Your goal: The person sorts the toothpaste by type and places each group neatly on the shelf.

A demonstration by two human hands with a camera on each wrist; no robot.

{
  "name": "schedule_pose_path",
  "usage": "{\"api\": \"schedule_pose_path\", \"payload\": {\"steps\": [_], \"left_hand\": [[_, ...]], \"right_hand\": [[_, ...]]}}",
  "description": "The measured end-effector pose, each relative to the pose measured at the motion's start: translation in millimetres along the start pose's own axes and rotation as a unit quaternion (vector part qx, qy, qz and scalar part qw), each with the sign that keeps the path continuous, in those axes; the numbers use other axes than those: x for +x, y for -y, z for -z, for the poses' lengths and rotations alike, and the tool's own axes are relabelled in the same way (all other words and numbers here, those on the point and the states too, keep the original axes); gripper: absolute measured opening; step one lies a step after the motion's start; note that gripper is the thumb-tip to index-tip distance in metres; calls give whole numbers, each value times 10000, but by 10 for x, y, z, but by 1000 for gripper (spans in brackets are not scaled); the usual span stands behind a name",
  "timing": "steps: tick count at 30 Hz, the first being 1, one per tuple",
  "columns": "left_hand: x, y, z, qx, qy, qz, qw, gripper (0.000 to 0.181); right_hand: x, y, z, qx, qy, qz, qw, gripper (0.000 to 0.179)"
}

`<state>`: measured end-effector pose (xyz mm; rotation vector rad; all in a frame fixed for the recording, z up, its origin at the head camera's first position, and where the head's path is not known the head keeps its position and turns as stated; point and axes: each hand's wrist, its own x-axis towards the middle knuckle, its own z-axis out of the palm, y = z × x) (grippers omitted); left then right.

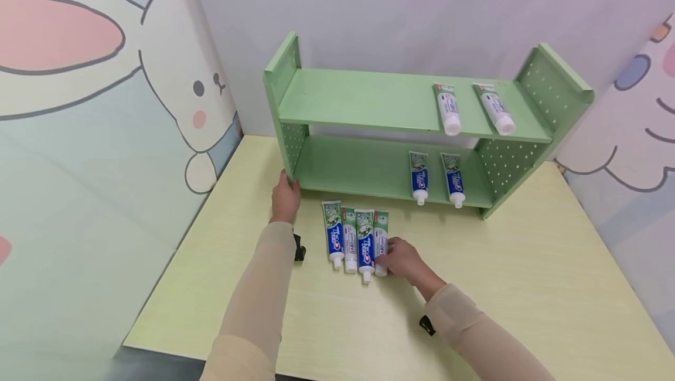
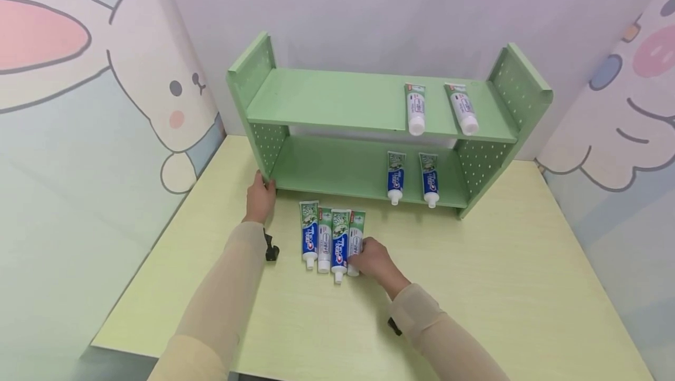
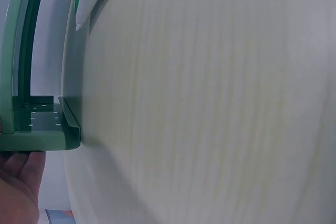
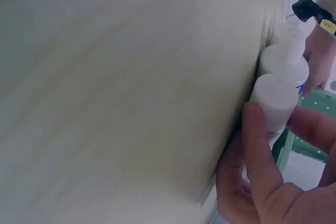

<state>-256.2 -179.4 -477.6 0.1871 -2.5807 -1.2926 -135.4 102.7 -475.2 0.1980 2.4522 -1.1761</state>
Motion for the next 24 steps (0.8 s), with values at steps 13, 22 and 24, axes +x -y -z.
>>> {"api": "schedule_pose_path", "payload": {"steps": [13, 22, 24], "left_hand": [[11, -8, -18, 8, -41, -12, 10000, 41], [2, 10, -15, -24, -11, -8, 10000, 40], [6, 1, -8, -15, -10, 11, 10000, 41]], "right_hand": [[-6, -20, 116, 560, 156, -82, 9983, 62], [-67, -63, 183, 1060, 346, 80, 9937, 60], [-77, -65, 212, 1098, 364, 91, 9932, 60]]}}
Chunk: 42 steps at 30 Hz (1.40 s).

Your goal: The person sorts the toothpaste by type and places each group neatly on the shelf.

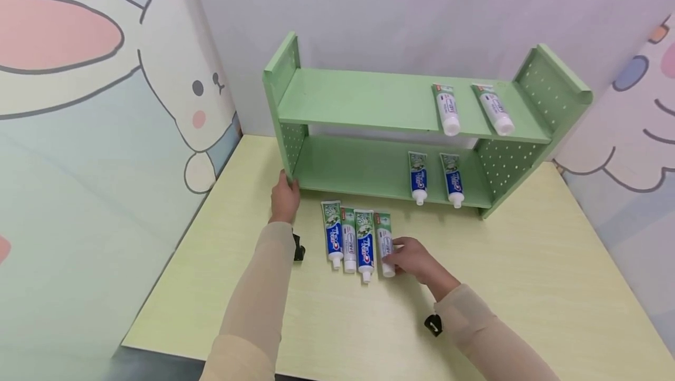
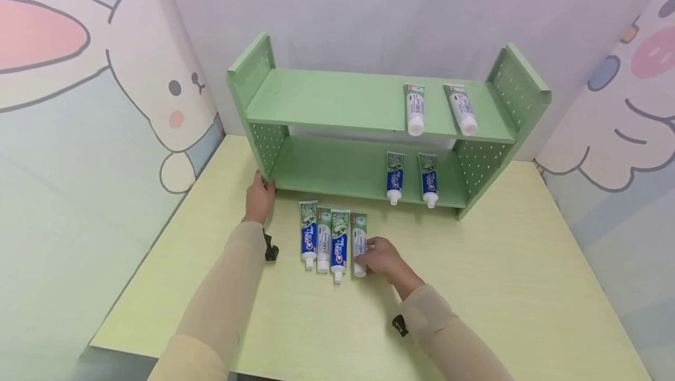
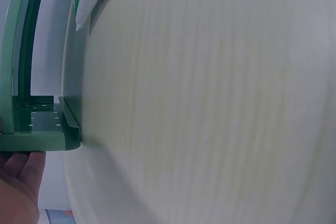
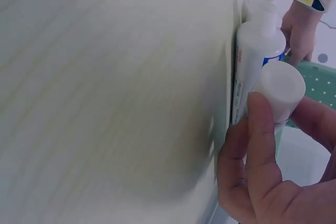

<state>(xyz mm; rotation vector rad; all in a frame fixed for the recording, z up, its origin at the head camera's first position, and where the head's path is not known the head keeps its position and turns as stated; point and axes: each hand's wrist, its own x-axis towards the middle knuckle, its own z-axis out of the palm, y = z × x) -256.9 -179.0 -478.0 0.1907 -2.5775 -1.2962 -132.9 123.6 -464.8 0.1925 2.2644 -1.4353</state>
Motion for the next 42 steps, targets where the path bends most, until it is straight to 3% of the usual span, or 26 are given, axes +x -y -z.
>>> {"api": "schedule_pose_path", "payload": {"steps": [22, 42], "left_hand": [[-34, -28, 23, 4, 1, 30, 10000, 39], [-31, -34, 20, -31, -11, 27, 10000, 40]], "right_hand": [[-193, 125, 154, 125, 19, 165, 9998, 60], [-422, 524, 320, 86, 89, 852, 9963, 62]]}}
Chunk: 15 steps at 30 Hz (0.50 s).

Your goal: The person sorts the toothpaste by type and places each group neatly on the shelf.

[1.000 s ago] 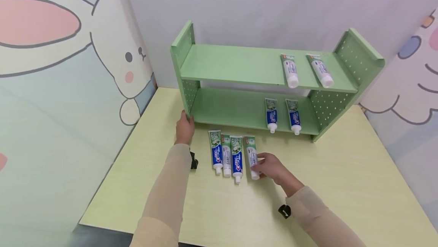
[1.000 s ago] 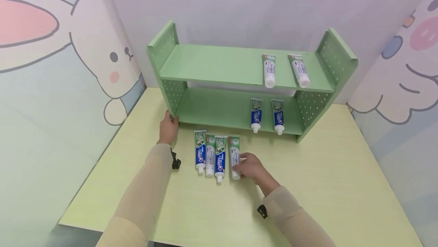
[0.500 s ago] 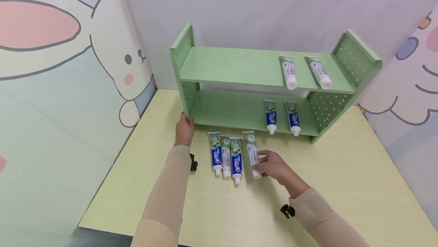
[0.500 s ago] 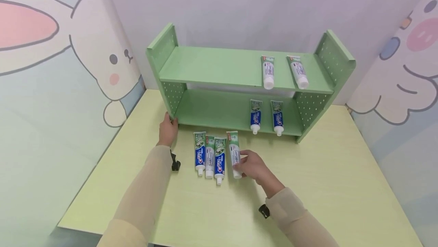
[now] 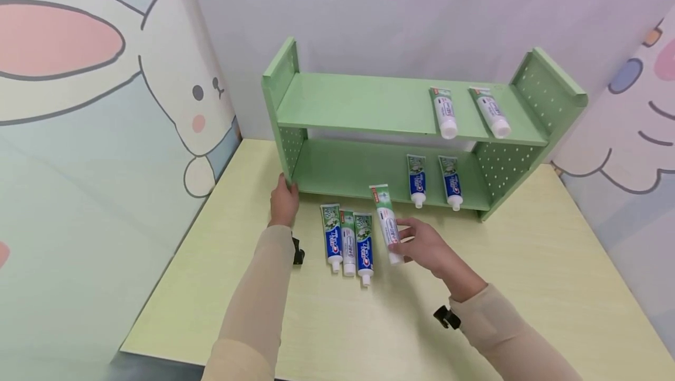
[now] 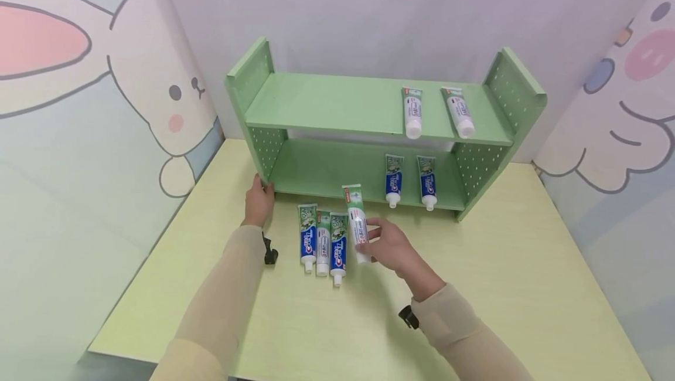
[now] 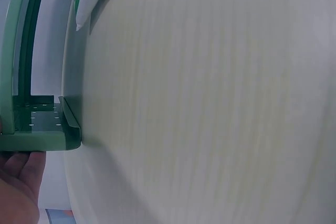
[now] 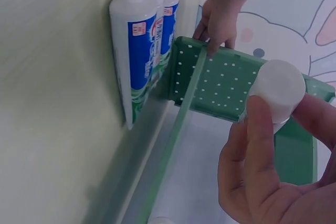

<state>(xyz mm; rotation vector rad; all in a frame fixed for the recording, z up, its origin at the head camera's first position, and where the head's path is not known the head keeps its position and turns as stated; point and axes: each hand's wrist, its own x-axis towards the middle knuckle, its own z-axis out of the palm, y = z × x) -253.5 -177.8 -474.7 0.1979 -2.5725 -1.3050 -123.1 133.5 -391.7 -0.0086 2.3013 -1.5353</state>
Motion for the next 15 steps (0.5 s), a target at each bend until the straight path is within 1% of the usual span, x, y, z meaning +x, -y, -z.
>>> {"api": "schedule_pose_path", "payload": {"steps": [8, 15], "left_hand": [[-7, -6, 2, 4, 4, -5, 10000, 39], [2, 11, -3, 7, -10, -8, 10000, 39]], "right_hand": [[-83, 185, 58, -3, 31, 372, 9993, 64], [-159, 331, 95, -19, 74, 598, 9982, 66]]}}
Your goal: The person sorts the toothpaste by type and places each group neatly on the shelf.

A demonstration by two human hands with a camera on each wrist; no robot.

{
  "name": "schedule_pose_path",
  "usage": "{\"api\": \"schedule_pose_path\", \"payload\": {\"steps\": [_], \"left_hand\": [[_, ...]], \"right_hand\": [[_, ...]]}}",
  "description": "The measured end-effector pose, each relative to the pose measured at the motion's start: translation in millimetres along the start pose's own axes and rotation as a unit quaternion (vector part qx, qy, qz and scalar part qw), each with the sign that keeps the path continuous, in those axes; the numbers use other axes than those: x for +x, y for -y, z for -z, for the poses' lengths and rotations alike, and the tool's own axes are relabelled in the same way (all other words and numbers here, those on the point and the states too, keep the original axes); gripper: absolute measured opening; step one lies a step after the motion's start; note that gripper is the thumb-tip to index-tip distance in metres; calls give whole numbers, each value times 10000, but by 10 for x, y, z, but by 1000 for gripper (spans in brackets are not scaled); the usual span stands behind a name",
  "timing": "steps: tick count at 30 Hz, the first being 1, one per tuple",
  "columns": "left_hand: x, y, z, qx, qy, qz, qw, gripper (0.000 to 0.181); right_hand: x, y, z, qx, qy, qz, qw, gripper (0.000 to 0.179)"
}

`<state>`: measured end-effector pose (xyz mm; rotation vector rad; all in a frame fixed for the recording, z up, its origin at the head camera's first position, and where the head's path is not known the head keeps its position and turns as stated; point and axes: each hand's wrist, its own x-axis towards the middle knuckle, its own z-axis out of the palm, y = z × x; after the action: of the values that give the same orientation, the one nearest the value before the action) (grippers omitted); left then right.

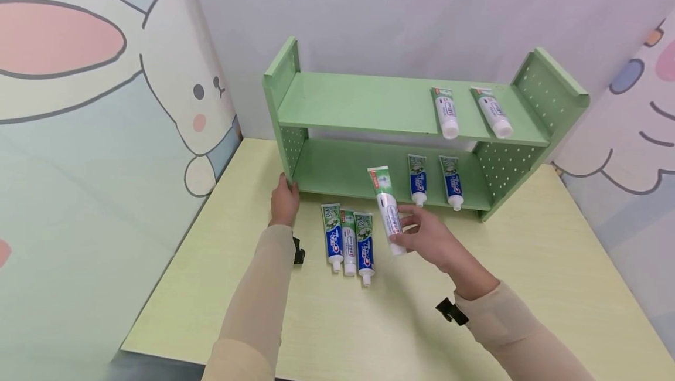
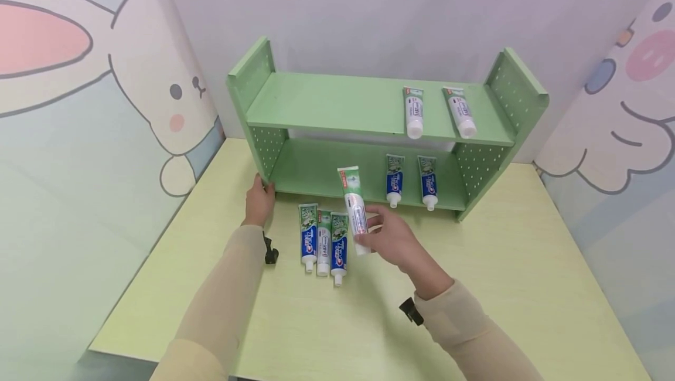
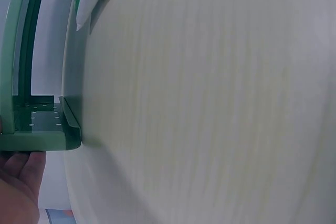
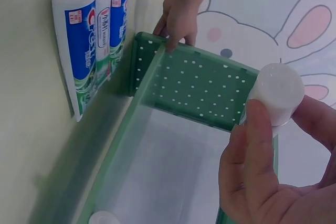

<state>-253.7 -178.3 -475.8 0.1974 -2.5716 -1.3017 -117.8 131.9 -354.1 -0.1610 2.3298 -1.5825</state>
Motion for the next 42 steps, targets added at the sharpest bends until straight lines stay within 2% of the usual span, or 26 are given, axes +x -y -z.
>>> {"api": "schedule_pose_path", "payload": {"steps": [7, 27, 32, 42], "left_hand": [[5, 16, -3, -28, -23, -73, 10000, 38], [-3, 33, -8, -36, -42, -23, 10000, 39], [2, 29, -3, -29, -53, -68, 10000, 38], [8, 61, -15, -40, -9, -38, 10000, 40]], "right_hand": [[-38, 132, 64, -113, -23, 207, 9997, 65], [-86, 587, 232, -378, -313, 331, 9982, 71], [-56, 694, 289, -312, -345, 398, 9981, 71], [101, 900, 380, -319, -425, 283, 9982, 72]]}}
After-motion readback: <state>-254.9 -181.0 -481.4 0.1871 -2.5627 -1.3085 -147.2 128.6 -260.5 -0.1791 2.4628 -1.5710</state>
